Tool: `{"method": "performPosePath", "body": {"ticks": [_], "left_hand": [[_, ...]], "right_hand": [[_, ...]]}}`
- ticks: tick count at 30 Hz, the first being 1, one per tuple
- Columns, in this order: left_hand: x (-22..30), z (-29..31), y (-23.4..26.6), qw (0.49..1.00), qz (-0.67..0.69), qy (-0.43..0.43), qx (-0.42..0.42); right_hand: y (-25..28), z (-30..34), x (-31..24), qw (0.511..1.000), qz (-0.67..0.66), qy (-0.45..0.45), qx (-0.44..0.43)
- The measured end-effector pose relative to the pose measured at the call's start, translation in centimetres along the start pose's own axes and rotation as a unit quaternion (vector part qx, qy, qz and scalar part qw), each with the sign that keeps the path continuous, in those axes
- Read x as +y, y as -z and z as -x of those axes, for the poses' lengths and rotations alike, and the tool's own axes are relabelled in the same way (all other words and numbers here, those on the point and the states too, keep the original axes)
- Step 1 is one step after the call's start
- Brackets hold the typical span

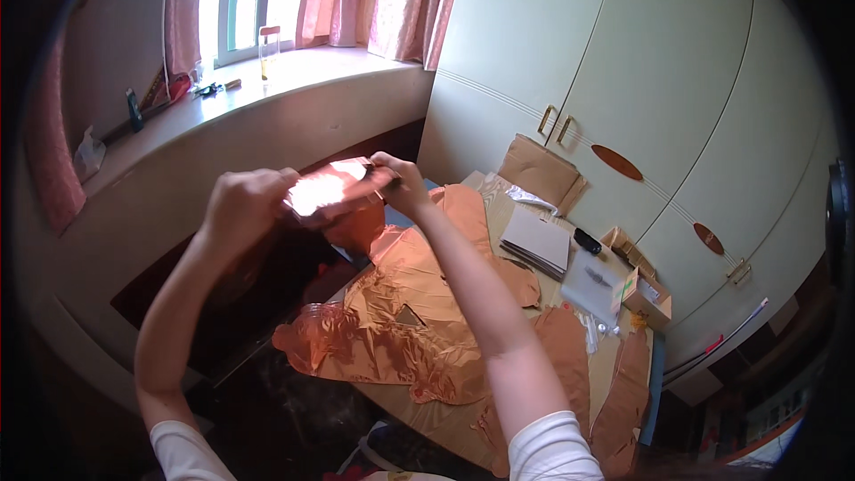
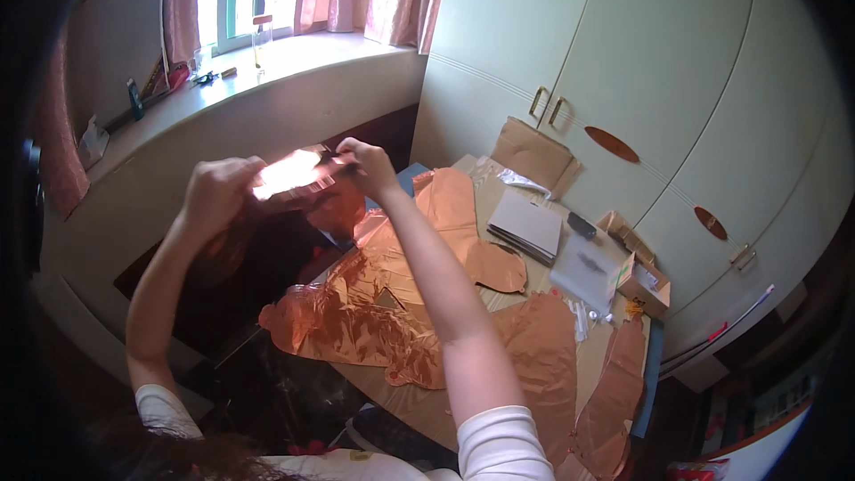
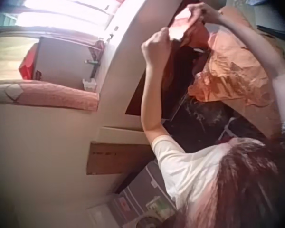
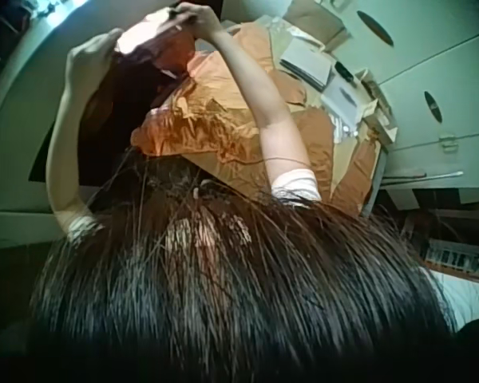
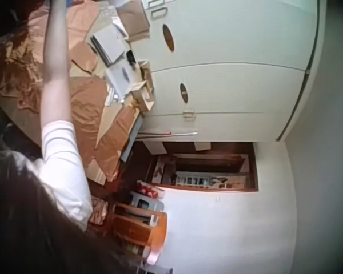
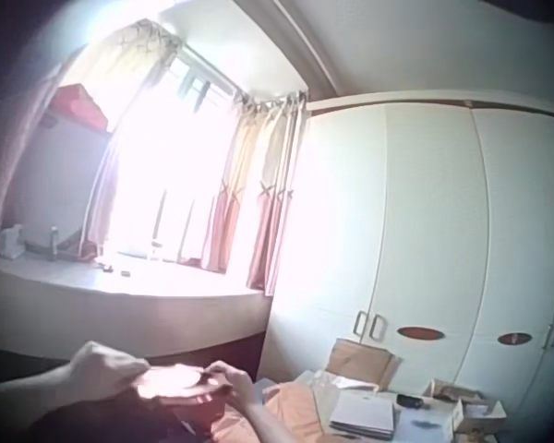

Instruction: Folding rose gold foil balloons and placing them into clear plastic bags with paper inserts.

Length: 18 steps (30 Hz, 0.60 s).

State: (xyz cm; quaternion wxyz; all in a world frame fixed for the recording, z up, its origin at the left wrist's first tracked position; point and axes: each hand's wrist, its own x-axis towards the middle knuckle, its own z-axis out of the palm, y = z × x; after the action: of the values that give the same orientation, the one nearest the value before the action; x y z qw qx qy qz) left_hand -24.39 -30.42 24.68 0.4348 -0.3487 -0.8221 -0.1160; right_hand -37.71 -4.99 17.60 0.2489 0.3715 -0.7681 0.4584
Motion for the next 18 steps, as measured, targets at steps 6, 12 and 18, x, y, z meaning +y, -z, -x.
{"method": "performPosePath", "body": {"ticks": [6, 12, 18], "left_hand": [[11.7, 4.5, -6.8, 0.976, -0.142, -0.158, -0.055], [19.7, 11.7, -14.0, 0.975, -0.076, -0.182, -0.104], [23.4, 13.5, -16.3, 0.976, 0.027, -0.154, -0.148]], "right_hand": [[6.6, 11.3, 3.5, 0.987, 0.035, -0.108, -0.112], [8.4, 24.1, 4.4, 0.957, 0.202, -0.074, -0.192], [10.3, 28.8, 4.6, 0.929, 0.293, -0.086, -0.208]]}}
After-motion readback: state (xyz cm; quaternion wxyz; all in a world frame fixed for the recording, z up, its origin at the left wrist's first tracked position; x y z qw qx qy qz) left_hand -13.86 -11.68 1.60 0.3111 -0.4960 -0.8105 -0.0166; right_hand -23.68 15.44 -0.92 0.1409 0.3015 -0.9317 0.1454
